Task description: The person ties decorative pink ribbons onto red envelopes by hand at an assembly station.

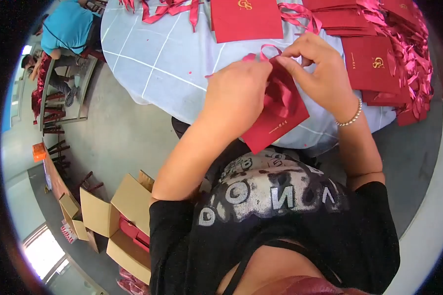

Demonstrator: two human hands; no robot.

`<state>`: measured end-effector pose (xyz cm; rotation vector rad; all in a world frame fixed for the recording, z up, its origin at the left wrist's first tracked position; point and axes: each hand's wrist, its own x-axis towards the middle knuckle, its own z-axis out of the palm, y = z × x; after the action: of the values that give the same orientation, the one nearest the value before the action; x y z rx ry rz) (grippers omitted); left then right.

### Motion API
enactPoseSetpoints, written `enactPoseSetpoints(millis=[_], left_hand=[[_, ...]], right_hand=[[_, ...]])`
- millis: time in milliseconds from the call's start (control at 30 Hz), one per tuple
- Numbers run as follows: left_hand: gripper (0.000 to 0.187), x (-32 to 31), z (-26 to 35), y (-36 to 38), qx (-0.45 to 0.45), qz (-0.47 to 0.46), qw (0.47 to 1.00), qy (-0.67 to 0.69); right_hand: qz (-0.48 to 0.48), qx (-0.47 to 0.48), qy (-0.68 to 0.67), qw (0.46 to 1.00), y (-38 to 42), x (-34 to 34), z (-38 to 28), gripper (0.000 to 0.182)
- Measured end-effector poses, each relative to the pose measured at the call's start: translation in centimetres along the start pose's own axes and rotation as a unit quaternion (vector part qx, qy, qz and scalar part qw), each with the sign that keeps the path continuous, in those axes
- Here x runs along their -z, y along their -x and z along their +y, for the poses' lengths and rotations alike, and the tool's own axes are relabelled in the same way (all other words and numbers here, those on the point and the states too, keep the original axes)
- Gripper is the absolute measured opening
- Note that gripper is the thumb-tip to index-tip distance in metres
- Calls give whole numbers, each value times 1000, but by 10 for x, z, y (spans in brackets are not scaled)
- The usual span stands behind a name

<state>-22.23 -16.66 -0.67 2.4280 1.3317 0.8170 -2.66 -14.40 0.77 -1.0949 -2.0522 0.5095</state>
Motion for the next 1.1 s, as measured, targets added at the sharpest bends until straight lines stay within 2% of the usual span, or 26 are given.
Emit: enactPoseSetpoints(millis=[67,100,200,300,400,533,633,667,767,867,900,1000,1100], left_hand=[[21,2,7,4,-39,-2,999,1],[19,5,9,3,-64,4,998,-7],[27,0,10,3,-123,34,992,-15],[27,5,11,0,-144,31,989,-24],[23,8,12,-1,-153,40,986,-42],[22,4,11,3,-155,44,986,-48],[20,0,14,8,-144,46,988,-42],[20,0,14,9,-144,54,987,-43],[19,1,17,14,-128,80,988,-31],[18,1,26,19,-138,64,988,-7],[15,-3,29,21,-147,77,986,-24],[13,-5,26,20,-128,79,989,0],[13,-12,25,21,-124,85,988,-14]], right_hand=[[-81,6,0,997,-12,11,8,6],[-127,59,19,990,-17,13,20,6],[-248,50,-24,967,-39,22,20,16],[-391,58,-29,918,-63,28,30,18],[-430,-21,-80,899,-72,27,25,19],[-409,-97,-108,901,-65,18,30,19],[-385,-61,-112,914,-53,12,37,15],[-368,-44,-118,921,-51,12,32,14],[-306,-96,-136,937,-35,10,19,12],[-206,-151,-137,957,-38,4,33,14],[-186,-163,-196,949,-41,-1,34,13],[-226,-242,-284,900,-45,-2,16,13],[-307,-262,-281,871,-54,-12,5,15]])
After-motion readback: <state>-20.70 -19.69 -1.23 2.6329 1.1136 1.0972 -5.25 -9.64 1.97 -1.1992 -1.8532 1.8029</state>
